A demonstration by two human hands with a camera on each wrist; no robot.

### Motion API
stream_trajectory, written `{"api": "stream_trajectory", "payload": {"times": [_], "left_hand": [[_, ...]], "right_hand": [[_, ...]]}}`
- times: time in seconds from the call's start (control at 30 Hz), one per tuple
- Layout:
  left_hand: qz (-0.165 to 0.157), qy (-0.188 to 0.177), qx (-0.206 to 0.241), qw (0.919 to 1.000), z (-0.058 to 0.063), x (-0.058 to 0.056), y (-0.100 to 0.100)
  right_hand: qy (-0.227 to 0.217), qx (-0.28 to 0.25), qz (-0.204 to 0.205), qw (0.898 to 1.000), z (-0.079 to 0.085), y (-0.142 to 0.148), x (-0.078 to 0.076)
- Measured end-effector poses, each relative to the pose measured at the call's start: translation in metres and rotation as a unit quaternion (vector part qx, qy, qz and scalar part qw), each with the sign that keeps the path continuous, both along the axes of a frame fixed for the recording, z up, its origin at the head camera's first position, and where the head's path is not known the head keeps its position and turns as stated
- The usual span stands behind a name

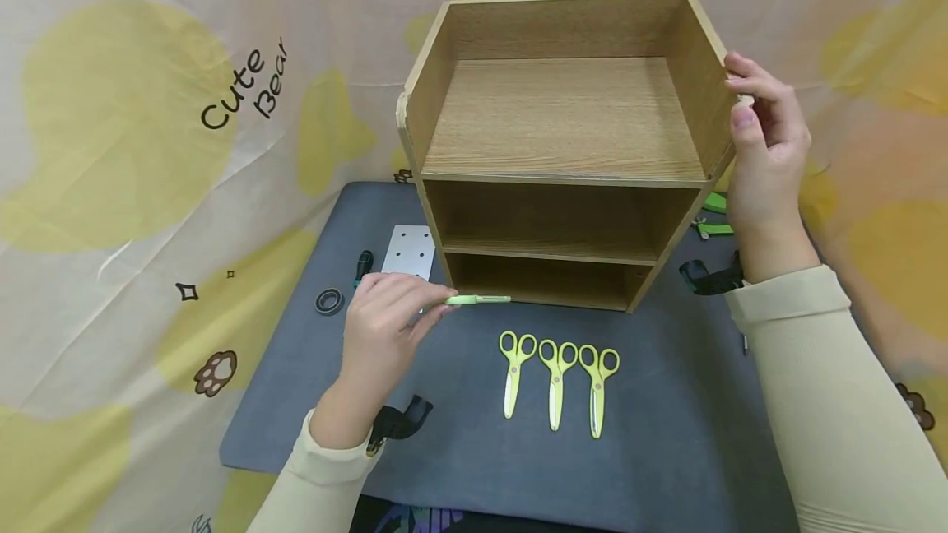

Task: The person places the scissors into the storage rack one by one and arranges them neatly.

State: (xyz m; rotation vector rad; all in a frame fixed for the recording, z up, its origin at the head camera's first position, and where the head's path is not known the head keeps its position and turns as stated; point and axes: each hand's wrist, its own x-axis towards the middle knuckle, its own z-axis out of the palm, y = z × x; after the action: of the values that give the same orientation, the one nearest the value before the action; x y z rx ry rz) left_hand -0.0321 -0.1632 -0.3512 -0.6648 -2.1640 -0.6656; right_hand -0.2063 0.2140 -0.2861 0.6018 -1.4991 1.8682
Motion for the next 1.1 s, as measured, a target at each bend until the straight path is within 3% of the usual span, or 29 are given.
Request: {"api": "stream_trajectory", "payload": {"times": [0.07, 0.13, 0.27, 0.37, 0.53, 0.67, 0.8, 0.9, 1.1], "left_hand": [[-0.012, 0.067, 0.034, 0.9971, 0.008, -0.001, 0.004], [-0.021, 0.131, 0.067, 0.9889, 0.017, -0.004, 0.01], [-0.036, 0.239, 0.117, 0.9632, 0.036, -0.012, 0.023], [-0.036, 0.304, 0.124, 0.9439, 0.049, -0.02, 0.032], [0.036, 0.393, 0.111, 0.912, 0.061, -0.034, 0.043], [0.102, 0.433, 0.095, 0.8905, 0.062, -0.047, 0.044], [0.121, 0.436, 0.059, 0.8896, 0.054, -0.064, 0.041], [0.123, 0.426, 0.017, 0.8962, 0.048, -0.076, 0.036], [0.116, 0.349, -0.053, 0.9285, 0.037, -0.092, 0.029]], "right_hand": [[-0.002, -0.013, 0.014, 1.0, 0.0, 0.001, 0.0], [-0.007, -0.027, 0.03, 0.999, 0.0, 0.003, 0.001], [-0.017, -0.053, 0.058, 0.997, 0.001, 0.005, 0.003], [-0.021, -0.046, 0.068, 0.996, 0.002, 0.007, 0.005], [-0.049, -0.056, 0.076, 0.994, 0.002, 0.009, 0.007], [-0.062, -0.078, 0.07, 0.993, 0.001, 0.007, 0.007], [-0.052, -0.079, 0.06, 0.994, -0.001, 0.003, 0.008], [-0.05, -0.074, 0.05, 0.995, -0.002, 0.001, 0.009], [-0.045, -0.061, 0.049, 0.996, -0.001, 0.003, 0.01]]}}
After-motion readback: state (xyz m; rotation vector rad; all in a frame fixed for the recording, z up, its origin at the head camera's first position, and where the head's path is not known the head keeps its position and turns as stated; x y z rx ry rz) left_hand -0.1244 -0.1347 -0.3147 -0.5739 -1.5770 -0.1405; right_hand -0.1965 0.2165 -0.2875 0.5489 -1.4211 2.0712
